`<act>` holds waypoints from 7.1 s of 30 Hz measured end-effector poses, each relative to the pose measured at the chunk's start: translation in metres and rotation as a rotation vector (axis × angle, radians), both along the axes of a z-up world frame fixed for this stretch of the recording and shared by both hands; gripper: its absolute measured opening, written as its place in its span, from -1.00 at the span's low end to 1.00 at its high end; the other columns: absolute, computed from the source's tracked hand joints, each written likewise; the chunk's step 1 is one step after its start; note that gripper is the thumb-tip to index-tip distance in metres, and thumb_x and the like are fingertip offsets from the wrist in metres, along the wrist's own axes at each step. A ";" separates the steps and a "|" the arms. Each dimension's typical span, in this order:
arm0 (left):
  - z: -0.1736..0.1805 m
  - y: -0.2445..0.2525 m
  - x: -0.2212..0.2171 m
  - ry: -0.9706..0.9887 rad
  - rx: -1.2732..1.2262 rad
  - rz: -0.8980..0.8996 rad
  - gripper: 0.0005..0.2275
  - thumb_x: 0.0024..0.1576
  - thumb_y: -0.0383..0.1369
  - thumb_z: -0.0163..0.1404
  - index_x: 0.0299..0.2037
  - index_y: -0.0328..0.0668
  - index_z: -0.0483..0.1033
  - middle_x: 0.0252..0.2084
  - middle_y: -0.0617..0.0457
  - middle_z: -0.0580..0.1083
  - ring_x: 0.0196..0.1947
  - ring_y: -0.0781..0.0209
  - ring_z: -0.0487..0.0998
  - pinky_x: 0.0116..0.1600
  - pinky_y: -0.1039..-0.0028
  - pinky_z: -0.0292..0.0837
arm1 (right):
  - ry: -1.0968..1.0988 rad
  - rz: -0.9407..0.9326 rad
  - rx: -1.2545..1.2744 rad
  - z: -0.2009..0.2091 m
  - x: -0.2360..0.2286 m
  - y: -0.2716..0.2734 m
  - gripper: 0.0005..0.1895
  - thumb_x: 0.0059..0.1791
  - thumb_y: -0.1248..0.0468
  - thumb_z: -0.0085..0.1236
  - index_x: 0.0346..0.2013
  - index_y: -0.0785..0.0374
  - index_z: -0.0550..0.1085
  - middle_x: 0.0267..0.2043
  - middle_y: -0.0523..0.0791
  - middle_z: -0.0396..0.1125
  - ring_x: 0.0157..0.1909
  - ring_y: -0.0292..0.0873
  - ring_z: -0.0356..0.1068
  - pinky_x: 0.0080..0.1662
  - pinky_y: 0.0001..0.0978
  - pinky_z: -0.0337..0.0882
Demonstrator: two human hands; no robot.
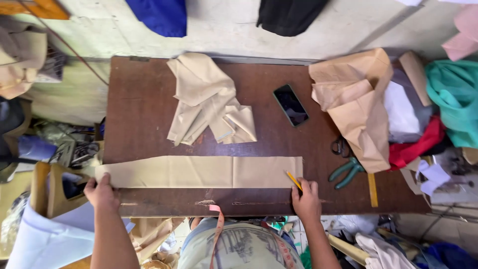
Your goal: The person folds a piece of beige fabric on a wooden table, then uses scissors to cut a strip from it. After cutting, the person folds the remaining fabric and sets it aside. Finally, the person uses a ruler and pencil to mark measurements on another piece of fabric.
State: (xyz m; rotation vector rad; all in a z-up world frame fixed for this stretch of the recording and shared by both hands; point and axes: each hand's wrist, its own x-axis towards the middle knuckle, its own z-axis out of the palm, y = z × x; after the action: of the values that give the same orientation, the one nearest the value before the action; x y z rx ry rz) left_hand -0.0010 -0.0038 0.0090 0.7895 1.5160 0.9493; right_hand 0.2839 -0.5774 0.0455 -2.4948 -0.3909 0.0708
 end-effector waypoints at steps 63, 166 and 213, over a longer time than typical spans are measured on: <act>0.024 -0.407 0.236 0.616 1.839 -1.648 -0.33 0.25 0.21 -0.57 0.56 0.26 -0.27 0.62 0.00 -0.24 0.60 -0.05 -0.29 0.57 -0.09 -0.51 | 0.843 -0.680 0.358 0.004 -0.082 -0.213 -0.73 0.09 0.19 0.05 0.02 0.24 0.52 -0.19 -0.02 0.50 -0.25 -0.08 0.31 -0.21 -0.25 0.23; 0.054 -0.274 0.200 0.699 1.225 -1.887 -0.44 0.04 -0.61 -0.16 0.33 -0.09 0.27 0.04 -0.07 0.43 -0.02 -0.13 0.50 0.19 0.02 0.38 | 0.734 -0.401 1.092 0.035 -0.049 -0.122 -0.74 0.17 0.20 -0.30 -0.05 0.21 0.38 -0.52 -0.19 0.06 -0.64 -0.30 -0.09 -0.57 -0.44 -0.12; -0.020 -0.246 0.208 0.393 1.440 -1.458 -0.84 0.26 -0.23 -0.09 -0.06 0.20 0.55 -0.17 0.23 0.54 -0.13 0.16 0.60 -0.08 0.35 0.48 | -0.266 0.305 0.277 0.125 -0.099 0.123 -0.71 0.03 0.14 0.10 -0.08 0.21 0.61 -0.38 -0.11 0.50 -0.16 -0.01 0.52 -0.15 -0.27 0.48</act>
State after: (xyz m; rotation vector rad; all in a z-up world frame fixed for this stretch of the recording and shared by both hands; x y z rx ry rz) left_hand 0.2070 -0.2500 -0.0112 2.6427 -0.0758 0.5368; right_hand 0.1849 -0.4540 0.1710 -2.1581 -0.8322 -0.1834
